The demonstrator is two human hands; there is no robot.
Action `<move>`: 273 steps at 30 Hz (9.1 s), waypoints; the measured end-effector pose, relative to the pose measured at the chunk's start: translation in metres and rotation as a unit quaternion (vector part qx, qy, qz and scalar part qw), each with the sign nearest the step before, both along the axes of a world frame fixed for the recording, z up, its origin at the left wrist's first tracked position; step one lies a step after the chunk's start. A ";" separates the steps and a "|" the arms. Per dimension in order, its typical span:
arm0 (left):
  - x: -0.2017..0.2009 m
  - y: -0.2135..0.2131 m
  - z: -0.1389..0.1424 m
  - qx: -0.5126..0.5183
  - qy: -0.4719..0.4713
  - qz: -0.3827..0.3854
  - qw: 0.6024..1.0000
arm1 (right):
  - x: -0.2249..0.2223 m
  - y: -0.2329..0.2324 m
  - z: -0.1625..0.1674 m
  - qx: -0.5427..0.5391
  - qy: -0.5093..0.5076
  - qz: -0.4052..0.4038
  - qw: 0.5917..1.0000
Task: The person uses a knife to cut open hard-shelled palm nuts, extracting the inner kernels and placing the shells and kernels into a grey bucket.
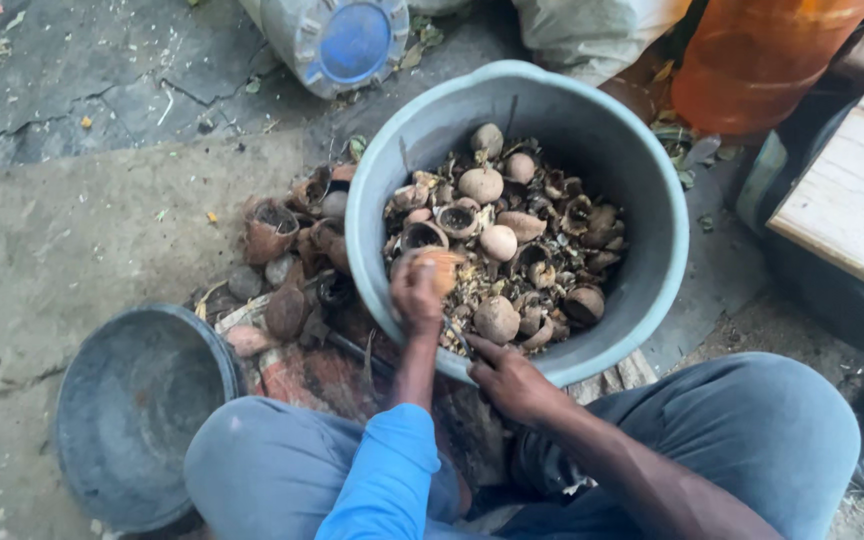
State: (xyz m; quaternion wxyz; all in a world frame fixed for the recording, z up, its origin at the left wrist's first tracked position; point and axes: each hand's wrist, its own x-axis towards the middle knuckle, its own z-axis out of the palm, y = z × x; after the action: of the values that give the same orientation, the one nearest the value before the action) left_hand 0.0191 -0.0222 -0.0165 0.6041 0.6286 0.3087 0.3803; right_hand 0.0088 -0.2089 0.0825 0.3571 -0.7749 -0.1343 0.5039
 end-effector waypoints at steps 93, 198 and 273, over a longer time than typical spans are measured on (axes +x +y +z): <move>-0.001 0.020 -0.007 -0.533 -0.248 -0.066 0.807 | -0.004 0.019 -0.020 0.043 -0.074 -0.019 0.996; 0.001 0.026 -0.001 -0.590 -0.227 -0.143 0.761 | 0.023 -0.032 0.035 -0.042 -0.171 0.149 0.973; -0.007 0.017 0.016 -0.646 -0.268 -0.188 0.689 | 0.028 -0.003 0.041 0.039 -0.089 0.135 0.986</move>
State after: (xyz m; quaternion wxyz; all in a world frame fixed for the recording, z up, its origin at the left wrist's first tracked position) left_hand 0.0119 -0.0056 -0.0005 0.9768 -0.0009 0.1789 0.1175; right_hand 0.0372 -0.2118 0.1232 0.3025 -0.7768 -0.2884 0.4711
